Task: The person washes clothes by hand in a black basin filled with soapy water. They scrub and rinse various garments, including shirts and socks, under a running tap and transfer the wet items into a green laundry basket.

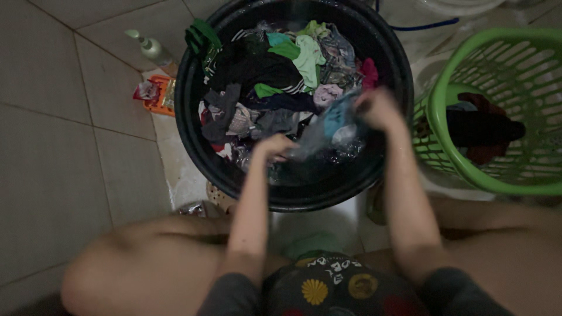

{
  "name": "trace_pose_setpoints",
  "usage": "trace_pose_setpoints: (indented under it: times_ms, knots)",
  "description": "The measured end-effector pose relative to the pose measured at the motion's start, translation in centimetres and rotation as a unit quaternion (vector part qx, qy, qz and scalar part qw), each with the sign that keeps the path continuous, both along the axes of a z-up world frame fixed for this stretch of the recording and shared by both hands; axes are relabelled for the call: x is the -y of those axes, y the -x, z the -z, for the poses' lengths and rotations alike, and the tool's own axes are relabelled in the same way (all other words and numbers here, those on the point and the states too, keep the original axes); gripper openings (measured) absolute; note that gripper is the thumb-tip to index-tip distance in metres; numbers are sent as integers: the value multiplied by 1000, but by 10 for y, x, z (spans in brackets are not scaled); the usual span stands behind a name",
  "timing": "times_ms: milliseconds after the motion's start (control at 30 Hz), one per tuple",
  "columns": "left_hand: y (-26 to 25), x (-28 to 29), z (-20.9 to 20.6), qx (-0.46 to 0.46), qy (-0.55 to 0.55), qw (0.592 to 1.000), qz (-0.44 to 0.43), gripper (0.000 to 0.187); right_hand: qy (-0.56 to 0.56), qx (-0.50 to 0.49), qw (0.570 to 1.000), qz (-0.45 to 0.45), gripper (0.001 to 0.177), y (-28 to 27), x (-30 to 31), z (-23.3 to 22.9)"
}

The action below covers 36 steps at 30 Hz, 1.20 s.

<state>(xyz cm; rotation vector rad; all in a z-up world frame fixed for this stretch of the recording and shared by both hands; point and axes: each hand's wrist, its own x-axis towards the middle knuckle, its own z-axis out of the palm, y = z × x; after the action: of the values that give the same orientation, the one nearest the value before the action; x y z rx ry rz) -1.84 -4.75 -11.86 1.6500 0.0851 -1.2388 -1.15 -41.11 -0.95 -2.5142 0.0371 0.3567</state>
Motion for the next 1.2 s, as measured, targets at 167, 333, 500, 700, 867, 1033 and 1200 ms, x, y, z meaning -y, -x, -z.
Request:
trace_pose_setpoints:
  times_ms: [167,333,500,700,867,1033,1200]
  knots:
    - [28,42,58,-90,189,951,-229,29,-57,-151,963,-217,72,38,-89,91]
    - [-7,46,-12,206,249,927,-192,24,-132,-15,981,-142,50,22,-77,66]
    - [-2,61,-81,320,217,920,-67,27,-277,-95,942,-167,31,28,-55,-72]
    - [-15,40,-130,372,113,918,-73,20,-274,-53,960,-25,23,27,-19,-121]
    - [-34,56,-63,380,115,905,-149,31,-299,55,947,107,26,14,-2,-63]
    - [15,103,70,318,-73,945,23,38,82,-62,994,-44,42,1,-53,70]
    - [72,113,95,232,-277,930,64,44,197,-236,945,-110,49,45,-117,166]
